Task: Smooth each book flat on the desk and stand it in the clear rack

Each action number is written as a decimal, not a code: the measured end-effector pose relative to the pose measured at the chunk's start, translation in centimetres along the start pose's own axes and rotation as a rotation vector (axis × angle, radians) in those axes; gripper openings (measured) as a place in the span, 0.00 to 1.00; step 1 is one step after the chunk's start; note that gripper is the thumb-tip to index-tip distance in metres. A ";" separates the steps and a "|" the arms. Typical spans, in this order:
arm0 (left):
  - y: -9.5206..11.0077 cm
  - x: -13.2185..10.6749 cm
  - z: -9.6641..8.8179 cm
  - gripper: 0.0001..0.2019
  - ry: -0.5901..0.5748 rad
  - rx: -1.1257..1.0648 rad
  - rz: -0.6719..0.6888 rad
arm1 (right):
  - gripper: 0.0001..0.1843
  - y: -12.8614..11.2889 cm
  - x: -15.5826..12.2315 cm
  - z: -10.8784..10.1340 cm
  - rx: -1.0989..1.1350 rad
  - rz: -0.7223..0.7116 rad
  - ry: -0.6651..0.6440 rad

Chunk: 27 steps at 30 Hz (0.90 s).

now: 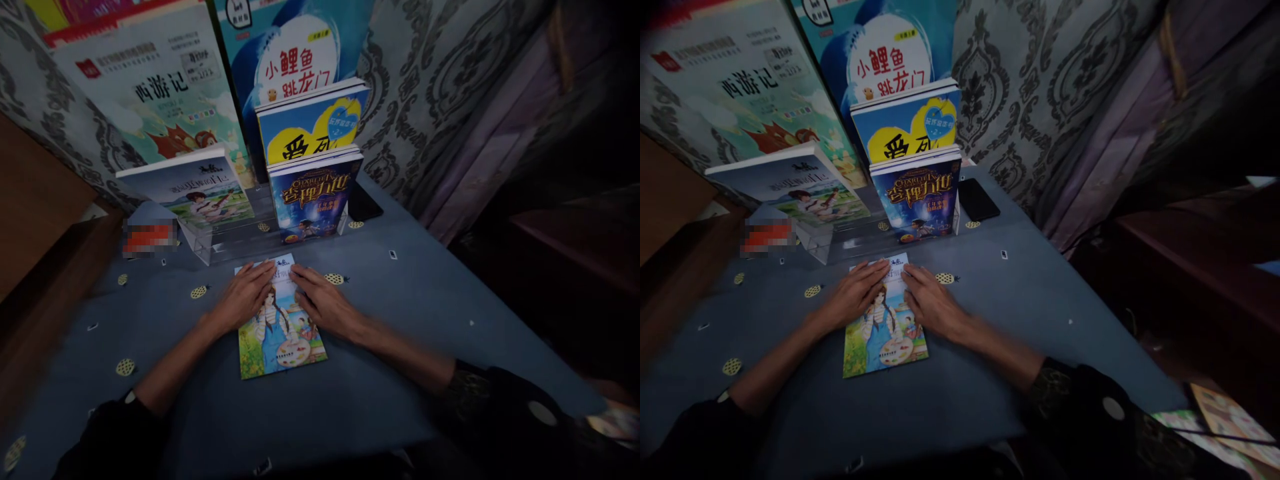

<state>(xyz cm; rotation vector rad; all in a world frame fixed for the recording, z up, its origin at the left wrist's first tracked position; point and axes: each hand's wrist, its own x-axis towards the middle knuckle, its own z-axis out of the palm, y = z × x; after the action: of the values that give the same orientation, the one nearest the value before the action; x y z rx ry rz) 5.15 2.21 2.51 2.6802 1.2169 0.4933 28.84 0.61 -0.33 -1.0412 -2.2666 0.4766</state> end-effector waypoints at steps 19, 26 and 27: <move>0.6 4.0 1.4 0.21 -0.025 -0.073 0.054 | 0.19 -0.9 -0.2 -1.1 -0.077 -0.051 0.032; 0.5 3.9 1.3 0.21 0.000 -0.112 0.083 | 0.17 -0.7 -0.2 -1.6 -0.080 -0.086 0.035; 0.5 3.9 1.3 0.22 0.004 -0.110 0.094 | 0.17 -0.7 -0.1 -1.6 -0.075 -0.083 0.033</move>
<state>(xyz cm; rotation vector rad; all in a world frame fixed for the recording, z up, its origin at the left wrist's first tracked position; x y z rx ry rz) 8.38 4.83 2.33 2.6528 1.0365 0.5625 29.53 0.23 1.18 -0.9796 -2.3034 0.3393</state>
